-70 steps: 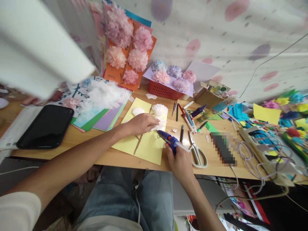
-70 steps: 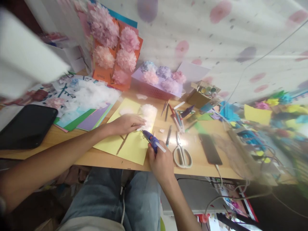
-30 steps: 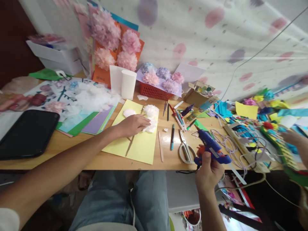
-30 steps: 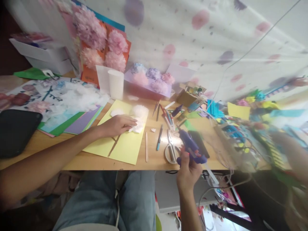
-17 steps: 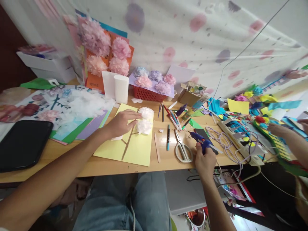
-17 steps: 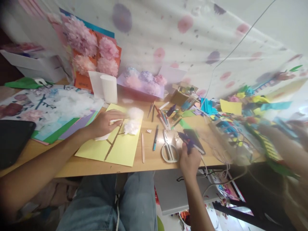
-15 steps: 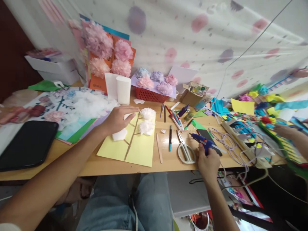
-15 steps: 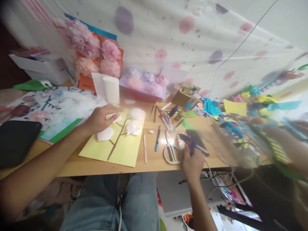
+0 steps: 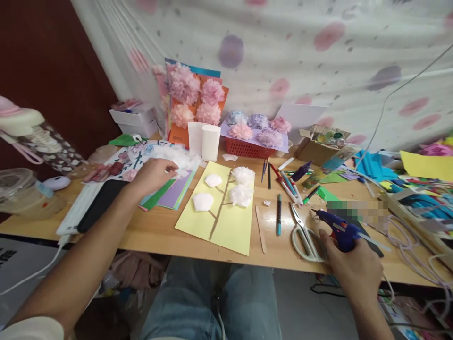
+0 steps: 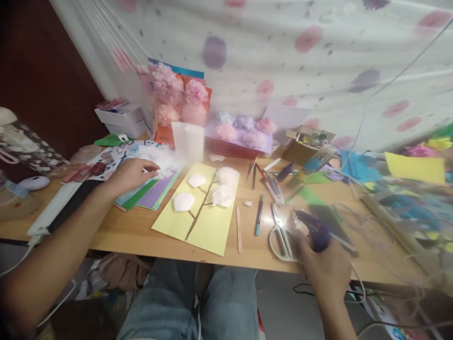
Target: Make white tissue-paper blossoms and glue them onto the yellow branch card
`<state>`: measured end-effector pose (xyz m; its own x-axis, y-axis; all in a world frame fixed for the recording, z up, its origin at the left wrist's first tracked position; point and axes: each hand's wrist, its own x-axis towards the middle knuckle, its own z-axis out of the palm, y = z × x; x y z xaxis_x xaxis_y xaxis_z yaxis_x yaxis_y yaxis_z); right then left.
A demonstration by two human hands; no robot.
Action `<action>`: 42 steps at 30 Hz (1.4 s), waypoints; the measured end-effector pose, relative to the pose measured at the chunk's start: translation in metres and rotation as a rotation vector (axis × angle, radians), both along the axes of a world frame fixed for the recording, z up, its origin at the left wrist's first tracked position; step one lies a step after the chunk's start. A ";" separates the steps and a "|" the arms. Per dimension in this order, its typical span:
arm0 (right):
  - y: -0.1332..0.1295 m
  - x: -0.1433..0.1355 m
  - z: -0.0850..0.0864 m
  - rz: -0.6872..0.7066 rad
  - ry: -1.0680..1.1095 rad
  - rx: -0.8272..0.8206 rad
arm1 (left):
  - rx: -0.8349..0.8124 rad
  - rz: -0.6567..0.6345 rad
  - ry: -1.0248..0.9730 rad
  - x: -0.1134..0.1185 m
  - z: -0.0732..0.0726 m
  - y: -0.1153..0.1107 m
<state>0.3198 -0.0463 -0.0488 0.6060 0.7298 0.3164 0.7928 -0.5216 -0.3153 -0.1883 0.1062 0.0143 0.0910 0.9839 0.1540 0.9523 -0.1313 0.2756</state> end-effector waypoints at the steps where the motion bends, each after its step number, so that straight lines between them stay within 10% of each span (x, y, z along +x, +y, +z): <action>1: -0.002 -0.001 0.002 0.006 0.011 0.000 | -0.011 -0.028 0.023 0.006 -0.006 0.000; 12: -0.046 -0.003 -0.001 0.033 -0.074 0.287 | 0.129 -0.132 0.054 0.025 -0.040 0.020; 20: -0.077 -0.029 0.015 0.199 -0.370 0.705 | 0.122 0.046 -0.765 0.036 0.007 0.007; 24: -0.063 -0.093 0.042 0.499 0.035 0.605 | -0.301 -0.182 -1.194 0.079 0.032 -0.017; 30: -0.006 -0.156 0.057 0.697 0.926 0.309 | -0.827 -0.476 -1.114 0.149 0.032 -0.048; 42: 0.011 -0.169 0.036 0.547 1.364 0.222 | -0.947 -0.524 -1.109 0.168 0.002 -0.055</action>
<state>0.1509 -0.0356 -0.0127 0.1926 0.9735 -0.1234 -0.0956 -0.1065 -0.9897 -0.0207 0.0512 0.0163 0.7101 0.6529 -0.2637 0.1262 0.2505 0.9599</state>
